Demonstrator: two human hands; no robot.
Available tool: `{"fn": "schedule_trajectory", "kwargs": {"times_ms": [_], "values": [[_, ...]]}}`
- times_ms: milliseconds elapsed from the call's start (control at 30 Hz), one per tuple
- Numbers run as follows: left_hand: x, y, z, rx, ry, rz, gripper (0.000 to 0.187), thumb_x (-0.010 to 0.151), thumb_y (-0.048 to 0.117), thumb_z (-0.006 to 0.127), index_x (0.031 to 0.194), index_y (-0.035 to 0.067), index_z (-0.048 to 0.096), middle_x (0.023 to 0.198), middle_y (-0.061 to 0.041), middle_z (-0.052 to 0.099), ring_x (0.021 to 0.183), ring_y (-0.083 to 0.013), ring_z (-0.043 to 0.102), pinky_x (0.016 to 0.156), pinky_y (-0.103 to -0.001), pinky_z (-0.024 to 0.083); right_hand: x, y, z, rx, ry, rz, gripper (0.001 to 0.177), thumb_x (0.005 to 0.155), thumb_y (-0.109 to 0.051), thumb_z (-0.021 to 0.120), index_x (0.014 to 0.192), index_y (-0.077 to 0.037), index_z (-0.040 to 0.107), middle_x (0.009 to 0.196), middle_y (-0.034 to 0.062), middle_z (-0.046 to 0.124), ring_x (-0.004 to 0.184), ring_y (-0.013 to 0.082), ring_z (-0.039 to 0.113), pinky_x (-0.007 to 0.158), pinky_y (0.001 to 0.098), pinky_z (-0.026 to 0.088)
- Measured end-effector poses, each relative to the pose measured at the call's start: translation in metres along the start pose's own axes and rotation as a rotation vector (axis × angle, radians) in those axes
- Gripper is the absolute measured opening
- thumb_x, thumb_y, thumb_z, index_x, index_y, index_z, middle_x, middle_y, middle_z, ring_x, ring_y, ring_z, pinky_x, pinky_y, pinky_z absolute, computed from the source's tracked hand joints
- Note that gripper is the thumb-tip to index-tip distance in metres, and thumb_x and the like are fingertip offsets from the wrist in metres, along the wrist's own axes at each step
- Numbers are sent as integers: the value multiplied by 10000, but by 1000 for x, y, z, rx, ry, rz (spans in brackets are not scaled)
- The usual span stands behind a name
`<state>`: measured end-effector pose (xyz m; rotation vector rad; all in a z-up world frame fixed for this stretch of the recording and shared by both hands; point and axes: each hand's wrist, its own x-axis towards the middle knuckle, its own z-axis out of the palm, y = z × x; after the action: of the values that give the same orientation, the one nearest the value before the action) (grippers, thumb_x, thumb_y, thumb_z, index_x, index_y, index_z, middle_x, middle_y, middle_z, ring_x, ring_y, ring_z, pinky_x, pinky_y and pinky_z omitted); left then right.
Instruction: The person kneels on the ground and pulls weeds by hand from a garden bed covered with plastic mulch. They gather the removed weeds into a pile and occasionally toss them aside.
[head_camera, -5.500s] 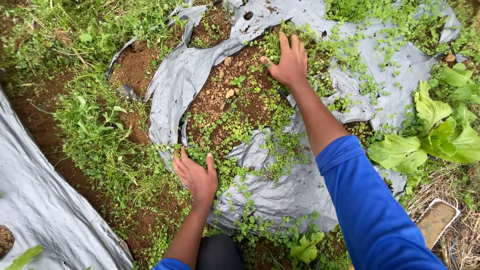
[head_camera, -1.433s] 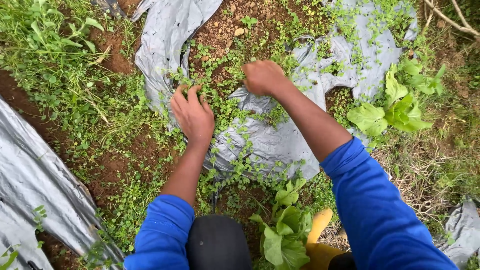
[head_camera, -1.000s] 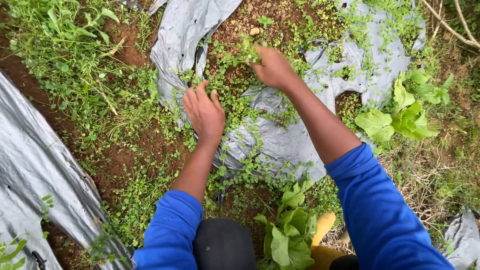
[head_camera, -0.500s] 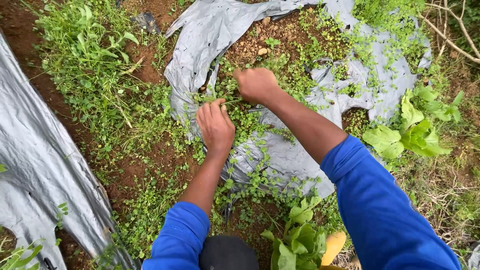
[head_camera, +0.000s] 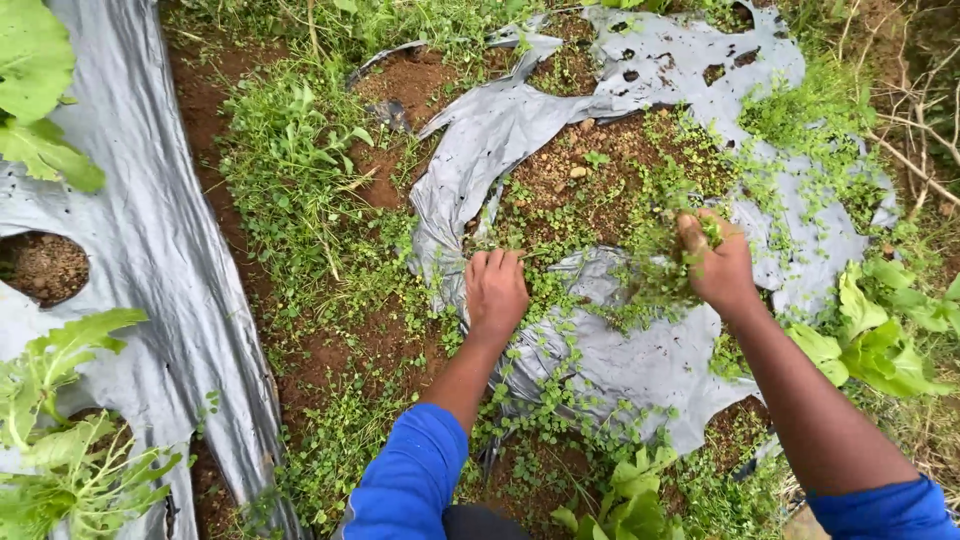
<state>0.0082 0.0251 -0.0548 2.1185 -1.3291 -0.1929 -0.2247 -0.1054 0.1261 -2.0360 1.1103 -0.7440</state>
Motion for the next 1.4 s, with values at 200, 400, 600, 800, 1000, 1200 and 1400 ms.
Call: {"fn": "schedule_trajectory", "kwargs": {"times_ms": [200,400,600,800,1000,1200,1400], "values": [[2,15,-26,-89,-115,-34,240,1062,179,387,1108,120,615,1036,-88,691,959,-232,562,864,-404,423,-25,-28,-24,-99,-184,260,466,1129,-282,496,691,-130,445,622,23,440,493,173,381,422,312,277],[16,21,-81,-331,-291,-215,160,1117,179,403,1131,122,551,735,21,602,597,-127,531,579,-259,480,-70,-53,38,-249,-407,390,667,879,-560,552,1323,-74,658,1546,195,505,1462,358,447,1198,592,326],[45,-2,-157,-646,-65,-305,217,1102,135,378,1089,88,589,677,29,526,480,-53,409,357,-180,342,-132,-143,136,85,-861,566,443,1031,-218,589,1460,-106,583,731,37,690,481,88,577,355,205,491],[68,-64,-267,-434,398,-248,150,1029,82,577,1119,114,693,954,-9,701,631,-22,492,442,-143,403,-151,-175,176,-65,-1517,-448,719,942,-289,610,1584,-172,308,1704,134,223,1474,443,375,1131,616,356],[50,-58,-318,173,128,-310,682,1142,341,796,1563,-34,414,1525,-318,167,1389,-494,173,1120,-659,288,-85,-186,137,-296,-1438,-199,476,1008,-339,546,1461,-192,559,1490,134,569,497,135,685,1101,630,403],[46,22,-224,372,-894,-131,763,972,579,609,1412,-41,541,1265,-323,647,1211,-487,617,1040,-683,445,-49,-106,63,-855,-1031,-184,417,1016,-388,546,1371,-188,632,1289,131,700,1217,344,670,1011,539,557],[27,35,-78,597,-514,387,751,1002,610,509,1487,37,485,1319,-253,560,1220,-412,597,1011,-573,499,-64,-33,5,-1220,-852,-177,557,950,-491,594,1430,-210,579,1482,63,592,1313,281,619,1021,480,557]]}}
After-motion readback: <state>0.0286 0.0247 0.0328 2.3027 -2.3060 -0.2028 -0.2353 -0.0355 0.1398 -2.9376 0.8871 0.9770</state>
